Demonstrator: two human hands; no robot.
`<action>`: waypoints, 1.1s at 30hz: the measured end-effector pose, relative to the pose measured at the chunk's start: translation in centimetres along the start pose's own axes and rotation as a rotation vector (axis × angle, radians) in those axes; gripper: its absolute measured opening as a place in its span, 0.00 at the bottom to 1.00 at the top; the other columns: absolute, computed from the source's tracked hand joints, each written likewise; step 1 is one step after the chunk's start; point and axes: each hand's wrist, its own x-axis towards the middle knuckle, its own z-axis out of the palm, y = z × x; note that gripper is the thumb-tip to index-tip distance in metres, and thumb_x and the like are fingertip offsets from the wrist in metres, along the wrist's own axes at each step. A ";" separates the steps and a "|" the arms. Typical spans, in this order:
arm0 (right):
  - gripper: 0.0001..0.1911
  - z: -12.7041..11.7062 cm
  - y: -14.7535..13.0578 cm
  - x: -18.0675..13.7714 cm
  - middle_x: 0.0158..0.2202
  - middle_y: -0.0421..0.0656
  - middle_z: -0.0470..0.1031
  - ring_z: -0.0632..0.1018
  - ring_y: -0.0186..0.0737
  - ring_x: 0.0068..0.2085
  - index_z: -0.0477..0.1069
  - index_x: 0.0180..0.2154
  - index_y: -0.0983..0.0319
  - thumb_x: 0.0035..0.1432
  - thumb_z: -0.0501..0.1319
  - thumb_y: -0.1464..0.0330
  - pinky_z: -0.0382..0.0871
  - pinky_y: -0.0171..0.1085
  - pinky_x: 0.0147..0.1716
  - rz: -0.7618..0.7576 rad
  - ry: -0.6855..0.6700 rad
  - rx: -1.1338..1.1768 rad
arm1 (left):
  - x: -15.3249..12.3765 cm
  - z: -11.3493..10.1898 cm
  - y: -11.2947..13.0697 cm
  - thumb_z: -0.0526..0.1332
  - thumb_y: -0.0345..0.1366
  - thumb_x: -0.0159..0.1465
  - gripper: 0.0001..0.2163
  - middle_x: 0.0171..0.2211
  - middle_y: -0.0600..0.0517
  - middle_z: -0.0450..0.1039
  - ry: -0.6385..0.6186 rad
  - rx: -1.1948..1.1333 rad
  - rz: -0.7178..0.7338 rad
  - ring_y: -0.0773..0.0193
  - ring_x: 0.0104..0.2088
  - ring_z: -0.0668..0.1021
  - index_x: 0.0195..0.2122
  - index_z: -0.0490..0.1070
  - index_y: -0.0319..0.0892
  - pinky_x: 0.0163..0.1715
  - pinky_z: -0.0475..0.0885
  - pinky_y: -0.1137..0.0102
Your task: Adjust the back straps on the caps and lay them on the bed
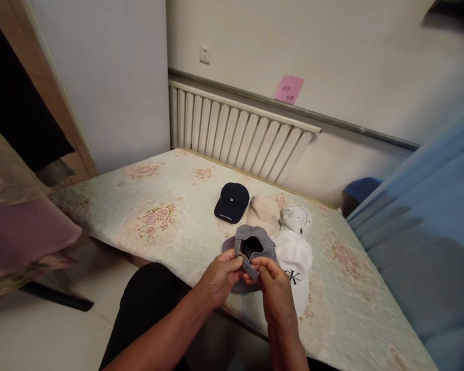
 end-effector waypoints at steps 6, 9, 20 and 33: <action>0.07 0.3 -0.4 -0.3 0.28 0.40 0.76 0.76 0.38 0.30 0.72 0.31 0.61 0.50 0.61 0.64 0.68 0.35 0.30 -0.108 0.072 -0.230 | 0.0 0.1 -0.2 0.68 0.32 0.51 0.09 0.29 0.51 0.71 0.032 -0.026 -0.020 0.68 0.30 0.74 0.31 0.71 0.36 0.35 0.66 0.71; 0.07 0.7 -0.5 -0.5 0.27 0.40 0.76 0.75 0.38 0.29 0.72 0.29 0.61 0.50 0.61 0.64 0.68 0.35 0.30 -0.142 0.159 -0.297 | 0.0 0.1 -0.4 0.69 0.31 0.50 0.10 0.30 0.51 0.71 0.041 -0.030 -0.032 0.68 0.32 0.74 0.32 0.71 0.36 0.38 0.66 0.72; 0.07 1.3 0.2 -0.5 0.26 0.42 0.75 0.75 0.40 0.28 0.71 0.28 0.61 0.48 0.60 0.64 0.68 0.36 0.28 -0.199 0.271 -0.385 | 0.0 -0.1 -1.3 0.67 0.31 0.51 0.09 0.31 0.51 0.71 0.028 0.040 0.050 0.66 0.34 0.74 0.33 0.71 0.38 0.41 0.65 0.70; 0.04 1.0 -1.0 -0.5 0.22 0.36 0.67 0.68 0.35 0.25 0.66 0.25 0.60 0.50 0.56 0.68 0.62 0.33 0.26 -0.267 0.102 -0.536 | 0.2 -0.6 0.3 0.65 0.30 0.51 0.16 0.37 0.50 0.70 0.020 0.453 0.191 0.63 0.39 0.72 0.42 0.67 0.40 0.41 0.65 0.69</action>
